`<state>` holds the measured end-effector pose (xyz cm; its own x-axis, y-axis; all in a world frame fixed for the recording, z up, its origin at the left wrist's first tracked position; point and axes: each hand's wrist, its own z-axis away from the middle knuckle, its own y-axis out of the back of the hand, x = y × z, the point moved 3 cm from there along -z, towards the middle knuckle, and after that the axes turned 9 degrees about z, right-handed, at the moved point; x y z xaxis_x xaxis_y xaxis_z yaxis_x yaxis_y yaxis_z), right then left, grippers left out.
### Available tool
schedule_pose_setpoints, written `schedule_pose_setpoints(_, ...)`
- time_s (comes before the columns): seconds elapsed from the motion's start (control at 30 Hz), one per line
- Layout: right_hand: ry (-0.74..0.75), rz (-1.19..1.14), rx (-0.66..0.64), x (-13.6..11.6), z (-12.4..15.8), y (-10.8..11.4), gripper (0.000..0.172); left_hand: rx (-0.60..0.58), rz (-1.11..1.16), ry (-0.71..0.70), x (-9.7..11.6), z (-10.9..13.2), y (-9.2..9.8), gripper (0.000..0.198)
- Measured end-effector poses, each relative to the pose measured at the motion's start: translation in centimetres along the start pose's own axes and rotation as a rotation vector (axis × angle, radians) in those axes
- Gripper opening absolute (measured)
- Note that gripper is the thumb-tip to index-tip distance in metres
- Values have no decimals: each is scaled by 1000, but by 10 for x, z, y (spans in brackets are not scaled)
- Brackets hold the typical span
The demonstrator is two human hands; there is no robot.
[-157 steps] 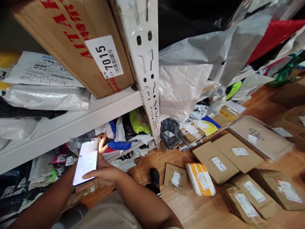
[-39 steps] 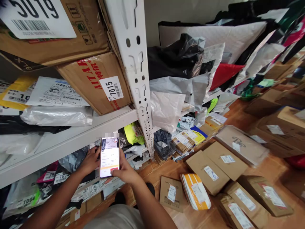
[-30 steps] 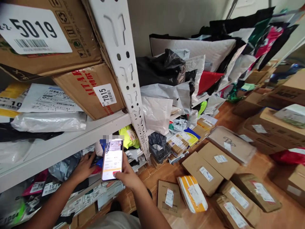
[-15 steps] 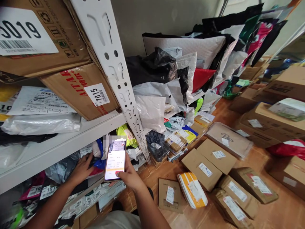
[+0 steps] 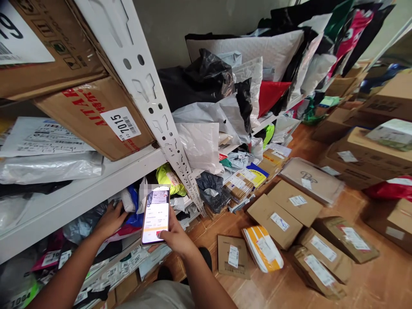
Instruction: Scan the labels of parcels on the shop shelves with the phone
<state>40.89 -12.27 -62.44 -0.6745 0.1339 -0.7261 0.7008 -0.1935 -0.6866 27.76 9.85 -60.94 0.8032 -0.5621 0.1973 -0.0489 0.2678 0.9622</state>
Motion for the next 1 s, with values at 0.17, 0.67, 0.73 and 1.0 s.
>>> schedule_pose_setpoints(0.17, 13, -31, -33, -1, 2, 0, 98, -50, -19, 11, 6, -3, 7, 57)
schedule_pose_setpoints(0.67, 43, -56, -50, 0, 3, 3, 99, -127, -51, 10, 7, -12, 11, 60)
schedule_pose_setpoints(0.73, 40, -60, -44, 0, 3, 2, 99, -148, -49, 6, 6, -14, 12, 59)
schedule_pose_setpoints(1.0, 57, -52, -62, 2, 6, -1, 99, -226, -39, 46, 13, -13, 17, 63)
